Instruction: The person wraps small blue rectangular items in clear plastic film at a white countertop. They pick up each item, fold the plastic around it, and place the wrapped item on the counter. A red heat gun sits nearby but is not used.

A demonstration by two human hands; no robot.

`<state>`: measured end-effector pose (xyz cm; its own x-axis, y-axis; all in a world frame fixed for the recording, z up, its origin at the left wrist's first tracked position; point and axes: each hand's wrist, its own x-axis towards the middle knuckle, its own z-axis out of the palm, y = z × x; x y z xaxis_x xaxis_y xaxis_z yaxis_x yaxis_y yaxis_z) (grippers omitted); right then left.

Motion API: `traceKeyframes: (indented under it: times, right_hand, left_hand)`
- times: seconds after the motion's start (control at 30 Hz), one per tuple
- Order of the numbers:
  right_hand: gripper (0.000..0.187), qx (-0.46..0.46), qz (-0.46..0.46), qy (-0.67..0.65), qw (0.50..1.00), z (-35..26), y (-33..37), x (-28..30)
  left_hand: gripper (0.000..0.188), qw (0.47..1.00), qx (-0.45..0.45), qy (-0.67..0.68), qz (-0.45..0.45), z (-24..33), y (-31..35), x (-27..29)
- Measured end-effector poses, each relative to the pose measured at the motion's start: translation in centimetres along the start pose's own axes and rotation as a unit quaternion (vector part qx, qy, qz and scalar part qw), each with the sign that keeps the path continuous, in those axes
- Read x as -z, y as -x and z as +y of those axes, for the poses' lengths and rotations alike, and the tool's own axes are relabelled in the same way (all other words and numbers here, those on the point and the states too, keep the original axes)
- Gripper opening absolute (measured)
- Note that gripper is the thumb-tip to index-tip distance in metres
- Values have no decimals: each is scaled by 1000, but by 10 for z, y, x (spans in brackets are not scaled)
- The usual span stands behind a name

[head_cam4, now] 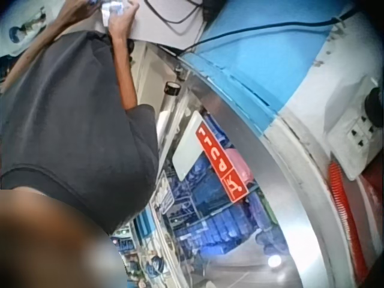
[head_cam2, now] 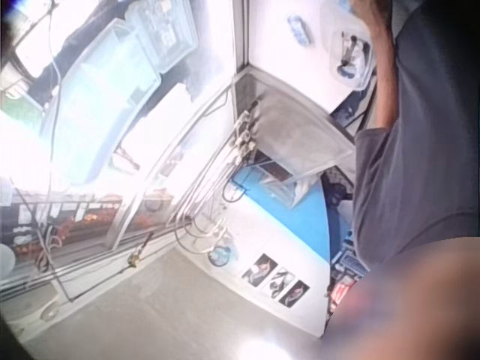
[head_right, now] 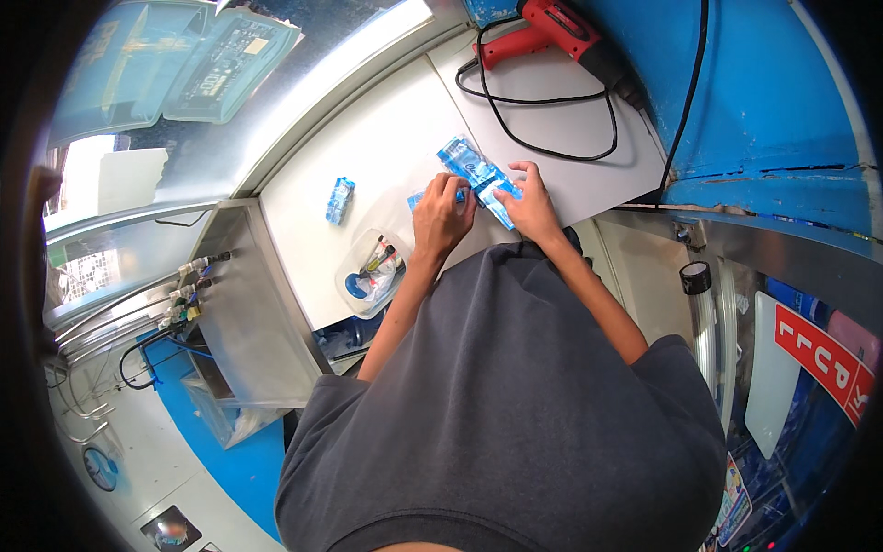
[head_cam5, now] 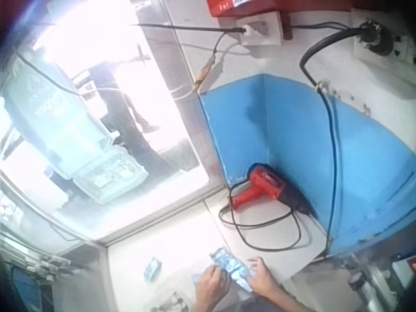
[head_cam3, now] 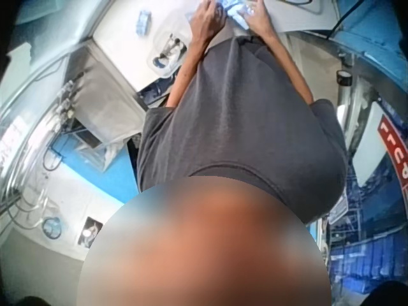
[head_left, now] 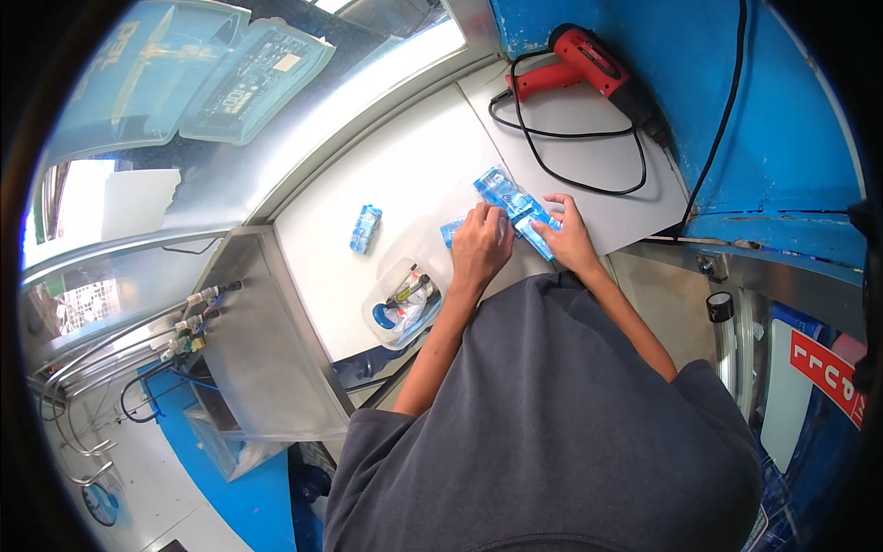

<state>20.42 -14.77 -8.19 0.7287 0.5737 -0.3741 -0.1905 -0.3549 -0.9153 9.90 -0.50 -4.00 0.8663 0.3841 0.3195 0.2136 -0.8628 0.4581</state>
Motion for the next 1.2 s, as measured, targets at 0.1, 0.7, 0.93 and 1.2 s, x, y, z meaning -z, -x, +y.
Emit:
traceKeyframes:
  times: [0.1,0.7,0.93,1.2]
  right_hand:
    - [59,46,22,28,998,-4,1,-4]
    - [46,-50,-122,-69,989,-1,20,26]
    - [37,7,-84,-50,995,-5,2,17]
    - [35,-63,-138,-93,984,-9,7,27]
  left_hand:
    - [14,1000,-4,18,-17,-1,5,-1]
    - [13,1000,-11,16,-6,0,8,1]
    - [22,994,-64,39,-86,2,1,9]
    - [89,969,-128,-17,-211,-13,-45,30]
